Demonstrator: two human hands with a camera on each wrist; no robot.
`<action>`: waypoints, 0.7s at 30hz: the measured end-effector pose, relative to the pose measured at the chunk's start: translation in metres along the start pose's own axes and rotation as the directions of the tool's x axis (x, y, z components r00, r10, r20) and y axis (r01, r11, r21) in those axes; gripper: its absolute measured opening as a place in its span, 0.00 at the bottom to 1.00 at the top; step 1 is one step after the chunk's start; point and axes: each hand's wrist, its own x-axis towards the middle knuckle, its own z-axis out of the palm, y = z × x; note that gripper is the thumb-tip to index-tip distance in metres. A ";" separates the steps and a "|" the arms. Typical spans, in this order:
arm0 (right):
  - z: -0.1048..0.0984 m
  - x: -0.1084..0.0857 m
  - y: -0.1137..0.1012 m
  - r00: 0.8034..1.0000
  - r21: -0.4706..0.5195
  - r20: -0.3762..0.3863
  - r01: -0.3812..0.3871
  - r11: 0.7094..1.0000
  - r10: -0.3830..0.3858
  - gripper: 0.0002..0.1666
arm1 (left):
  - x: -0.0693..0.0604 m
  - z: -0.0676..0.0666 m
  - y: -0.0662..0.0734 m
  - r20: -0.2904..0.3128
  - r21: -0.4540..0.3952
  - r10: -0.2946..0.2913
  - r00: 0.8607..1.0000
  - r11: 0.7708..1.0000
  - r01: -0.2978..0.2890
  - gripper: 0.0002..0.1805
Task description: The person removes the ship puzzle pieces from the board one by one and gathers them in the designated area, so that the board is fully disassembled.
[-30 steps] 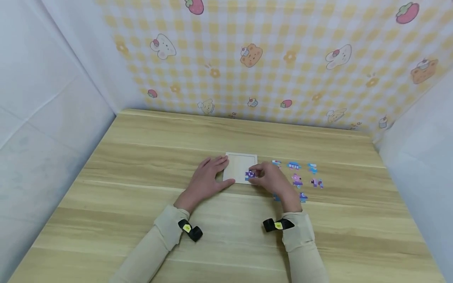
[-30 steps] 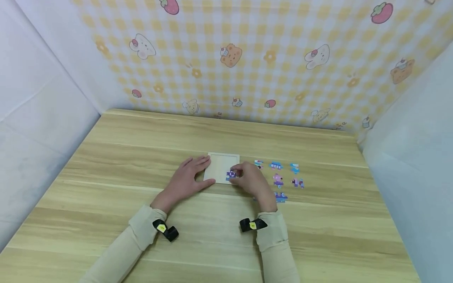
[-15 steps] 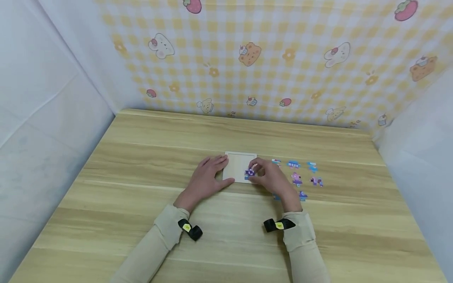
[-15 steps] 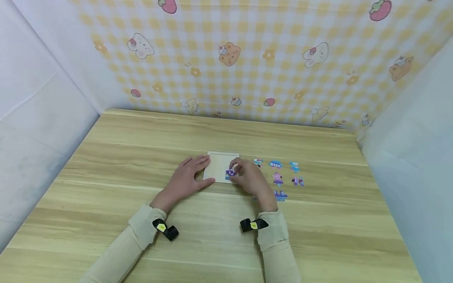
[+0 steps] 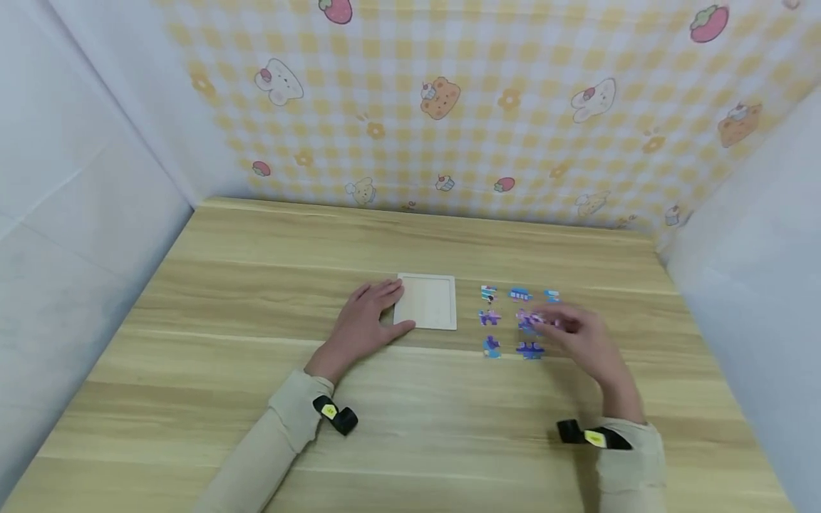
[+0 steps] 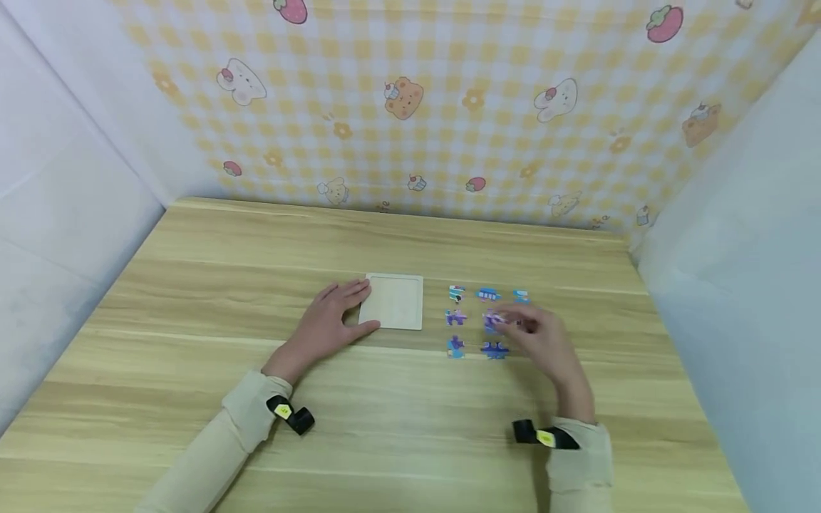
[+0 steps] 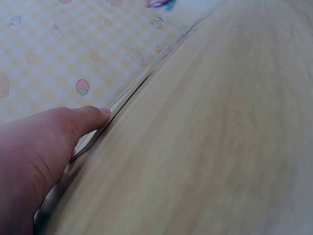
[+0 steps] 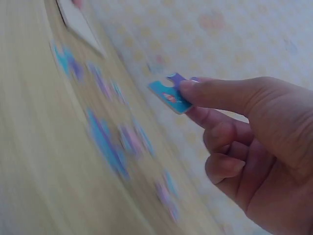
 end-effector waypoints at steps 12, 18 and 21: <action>-0.041 -0.039 0.053 0.971 -0.117 0.014 -0.237 0.964 0.240 0.17 | 0.000 -0.002 0.000 0.008 -0.002 -0.004 1.000 1.000 0.004 0.44; -0.034 -0.035 0.055 0.976 -0.140 -0.014 -0.216 0.966 0.217 0.16 | 0.000 -0.001 0.000 0.008 0.002 -0.005 1.000 1.000 0.005 0.44; -0.032 -0.034 0.058 0.978 -0.138 -0.022 -0.211 0.968 0.210 0.14 | 0.001 -0.002 0.000 0.010 0.000 -0.007 1.000 1.000 0.007 0.44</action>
